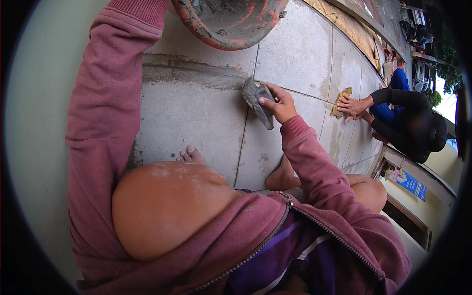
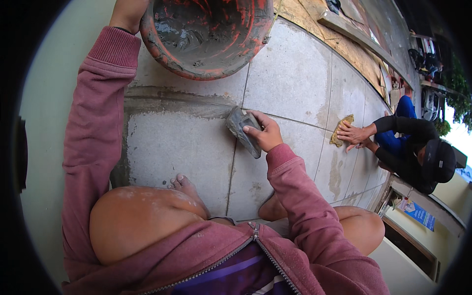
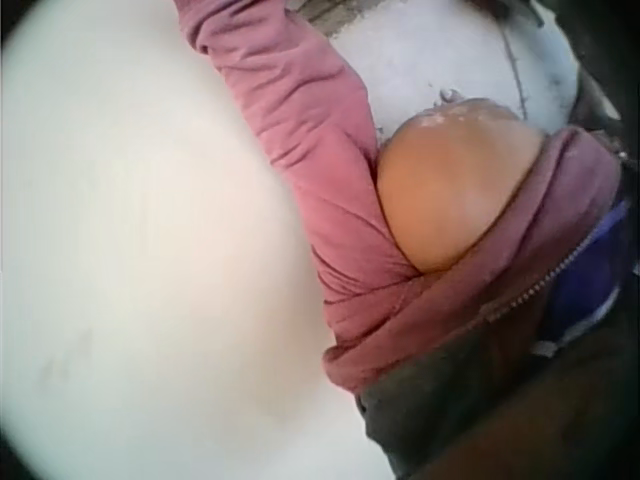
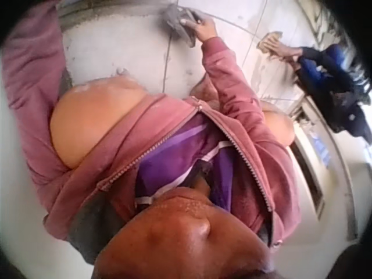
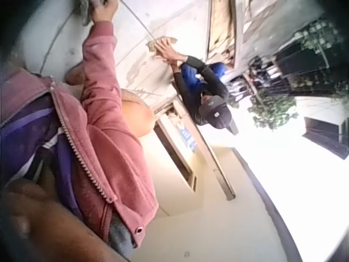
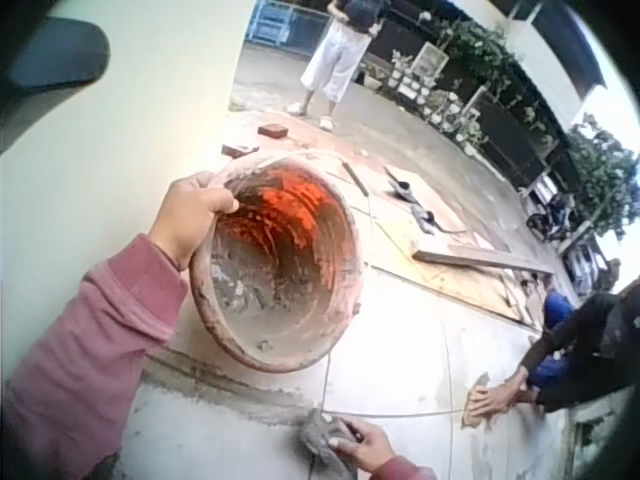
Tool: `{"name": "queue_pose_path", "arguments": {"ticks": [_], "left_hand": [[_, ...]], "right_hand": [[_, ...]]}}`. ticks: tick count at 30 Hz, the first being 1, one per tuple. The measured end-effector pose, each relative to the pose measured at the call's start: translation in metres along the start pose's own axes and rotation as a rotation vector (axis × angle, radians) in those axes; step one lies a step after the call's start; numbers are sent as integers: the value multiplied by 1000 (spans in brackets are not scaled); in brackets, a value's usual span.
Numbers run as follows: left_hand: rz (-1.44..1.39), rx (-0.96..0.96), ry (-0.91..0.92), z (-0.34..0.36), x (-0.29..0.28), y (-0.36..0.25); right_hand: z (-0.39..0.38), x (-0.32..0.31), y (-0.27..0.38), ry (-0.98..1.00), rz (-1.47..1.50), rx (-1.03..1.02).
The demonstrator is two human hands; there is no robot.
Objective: Apply grout to the seams between floor tiles using a trowel and cleaning up excess with a cloth.
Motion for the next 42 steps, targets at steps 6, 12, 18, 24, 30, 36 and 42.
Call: {"name": "queue_pose_path", "arguments": {"ticks": [6,12,18,24,30,36,42], "left_hand": [[-21,29,-3,7,0,9],[22,12,3,-1,7,4],[34,-7,-27,3,-3,7],[24,28,-5,6,-8,7],[-9,13,2,-3,0,5],[-17,-49,67,-4,-31,14],[100,63,-61,5,-11,10]], "right_hand": [[23,-10,13,199,-767,42],[23,-11,2,94,-858,-27],[21,-33,-40,-243,-279,44],[38,50,12,-247,-576,38],[21,78,26,361,229,49],[32,16,131,-128,107,-481],[22,49,84,-164,-638,-563]]}}
Point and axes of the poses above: each hand's wrist, its own z-axis towards the middle knuckle, its own x-axis out of the palm, y = z × x, the point moved 2 cm from there along z, towards the middle knuckle, and after that the axes turned 11 degrees about y, right-handed, at the moved point
